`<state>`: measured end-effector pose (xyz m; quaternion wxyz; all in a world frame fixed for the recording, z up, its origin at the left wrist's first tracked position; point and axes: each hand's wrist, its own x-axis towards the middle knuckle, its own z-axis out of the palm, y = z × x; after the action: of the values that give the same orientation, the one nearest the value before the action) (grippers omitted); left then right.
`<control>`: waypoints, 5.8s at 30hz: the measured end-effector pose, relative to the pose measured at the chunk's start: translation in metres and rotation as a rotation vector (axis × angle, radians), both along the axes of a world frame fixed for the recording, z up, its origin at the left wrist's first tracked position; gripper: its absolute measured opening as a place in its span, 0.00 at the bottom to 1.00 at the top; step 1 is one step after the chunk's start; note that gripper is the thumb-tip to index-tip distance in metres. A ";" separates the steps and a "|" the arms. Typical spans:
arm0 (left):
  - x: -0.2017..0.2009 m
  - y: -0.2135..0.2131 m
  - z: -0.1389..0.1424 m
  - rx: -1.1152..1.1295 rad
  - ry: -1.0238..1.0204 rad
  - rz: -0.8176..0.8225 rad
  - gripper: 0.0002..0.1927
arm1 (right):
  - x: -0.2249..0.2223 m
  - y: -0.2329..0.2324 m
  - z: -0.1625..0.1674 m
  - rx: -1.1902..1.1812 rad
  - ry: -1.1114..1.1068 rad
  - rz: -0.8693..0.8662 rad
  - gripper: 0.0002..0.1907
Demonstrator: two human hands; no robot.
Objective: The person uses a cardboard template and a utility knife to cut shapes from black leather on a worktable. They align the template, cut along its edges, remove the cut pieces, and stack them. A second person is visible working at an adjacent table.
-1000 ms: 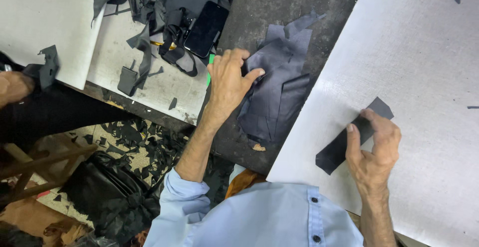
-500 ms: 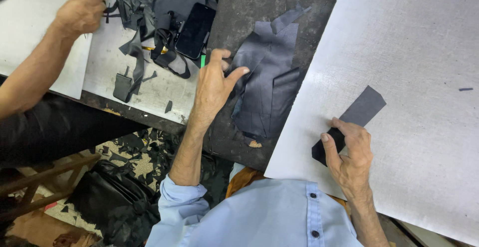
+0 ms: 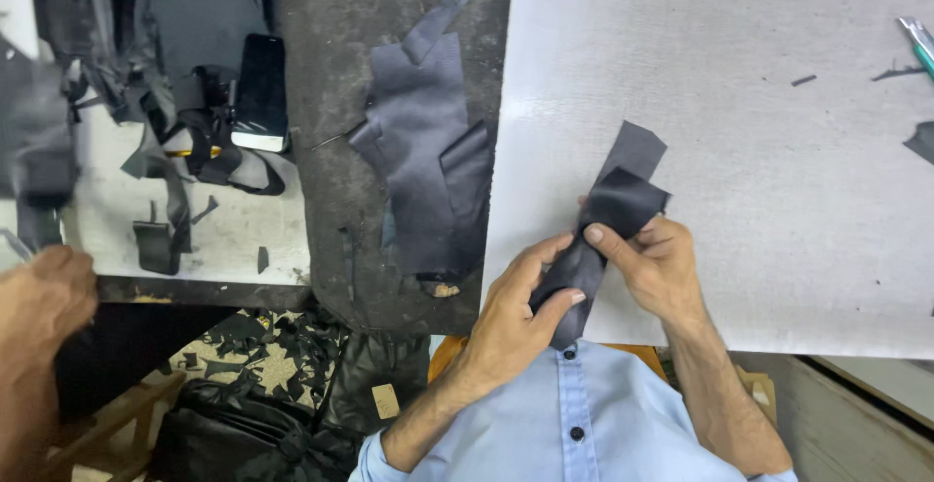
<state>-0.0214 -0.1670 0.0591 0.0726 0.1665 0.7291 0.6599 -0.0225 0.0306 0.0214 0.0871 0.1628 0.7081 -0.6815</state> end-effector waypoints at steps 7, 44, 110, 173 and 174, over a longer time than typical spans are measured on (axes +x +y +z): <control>-0.002 0.033 -0.026 -0.251 -0.467 -0.119 0.26 | -0.035 0.029 -0.009 0.833 0.330 0.018 0.22; -0.073 -0.038 -0.062 -0.849 0.227 0.503 0.18 | -0.008 -0.033 -0.007 0.703 0.589 0.248 0.15; -0.103 -0.076 -0.052 -0.710 0.318 0.655 0.14 | -0.008 -0.011 -0.017 0.750 0.624 0.155 0.15; -0.039 -0.008 -0.013 -0.089 -0.369 0.081 0.39 | -0.022 -0.022 0.028 0.183 0.092 0.008 0.11; -0.039 -0.006 -0.016 0.041 -0.336 0.070 0.38 | -0.022 -0.023 0.035 0.235 0.097 0.015 0.10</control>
<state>-0.0604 -0.1732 0.0431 0.1671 0.0299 0.6983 0.6954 -0.0450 0.0073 0.0562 0.0381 0.1334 0.7876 -0.6004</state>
